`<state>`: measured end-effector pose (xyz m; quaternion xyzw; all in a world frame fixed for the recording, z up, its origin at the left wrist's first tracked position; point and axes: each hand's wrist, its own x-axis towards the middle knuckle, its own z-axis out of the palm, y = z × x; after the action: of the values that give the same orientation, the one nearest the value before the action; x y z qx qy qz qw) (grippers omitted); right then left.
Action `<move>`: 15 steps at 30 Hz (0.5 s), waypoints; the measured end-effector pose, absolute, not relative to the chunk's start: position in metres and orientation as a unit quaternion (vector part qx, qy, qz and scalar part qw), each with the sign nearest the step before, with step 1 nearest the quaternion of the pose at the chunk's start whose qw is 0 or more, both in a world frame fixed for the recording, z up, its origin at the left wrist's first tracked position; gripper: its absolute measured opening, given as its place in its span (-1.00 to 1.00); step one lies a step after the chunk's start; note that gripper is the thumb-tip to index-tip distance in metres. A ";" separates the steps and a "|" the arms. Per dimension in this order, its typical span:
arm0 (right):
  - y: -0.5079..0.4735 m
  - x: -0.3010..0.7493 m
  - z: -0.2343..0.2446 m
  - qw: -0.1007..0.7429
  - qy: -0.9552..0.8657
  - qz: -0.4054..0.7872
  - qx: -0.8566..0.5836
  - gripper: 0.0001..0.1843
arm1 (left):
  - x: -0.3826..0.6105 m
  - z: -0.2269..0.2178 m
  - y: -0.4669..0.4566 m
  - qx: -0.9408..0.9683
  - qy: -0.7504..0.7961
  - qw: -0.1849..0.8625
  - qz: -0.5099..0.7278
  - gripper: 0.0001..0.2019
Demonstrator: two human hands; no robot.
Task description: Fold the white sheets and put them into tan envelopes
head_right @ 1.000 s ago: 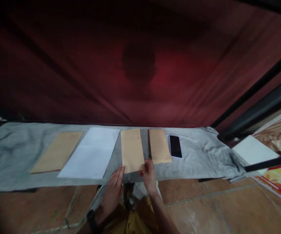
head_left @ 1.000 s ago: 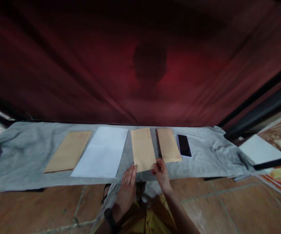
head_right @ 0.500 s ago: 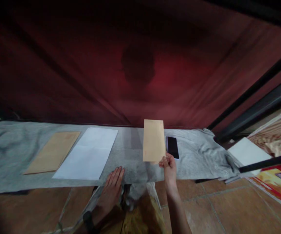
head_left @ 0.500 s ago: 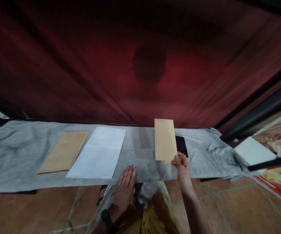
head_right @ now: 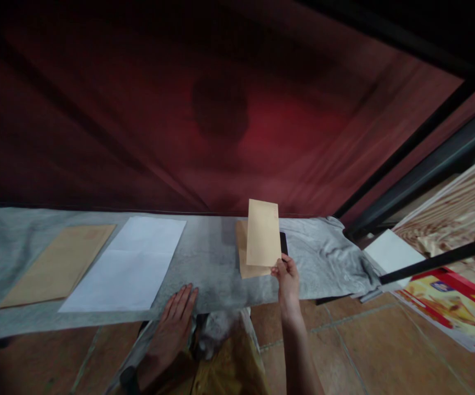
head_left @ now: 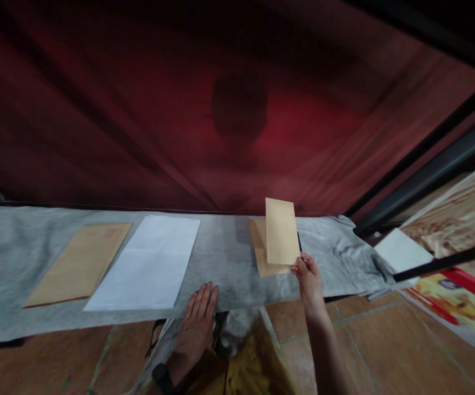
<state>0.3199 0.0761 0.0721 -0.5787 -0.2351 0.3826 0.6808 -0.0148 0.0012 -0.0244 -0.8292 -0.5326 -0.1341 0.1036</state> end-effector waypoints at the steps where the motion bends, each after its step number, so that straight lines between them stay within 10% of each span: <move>1: 0.077 0.320 0.068 0.673 -0.236 0.383 -0.588 -0.47 | -0.015 -0.024 0.001 -0.829 -0.534 0.101 -0.132 -0.31; 15: 0.070 0.319 0.035 0.542 -0.385 0.247 -0.705 -0.45 | -0.015 -0.029 0.000 -0.828 -0.538 0.101 -0.123 -0.25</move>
<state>0.3188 0.0700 0.0353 -0.7046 -0.3853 0.2469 0.5424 -0.0149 0.0004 -0.0287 -0.8278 -0.5379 -0.1228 0.1015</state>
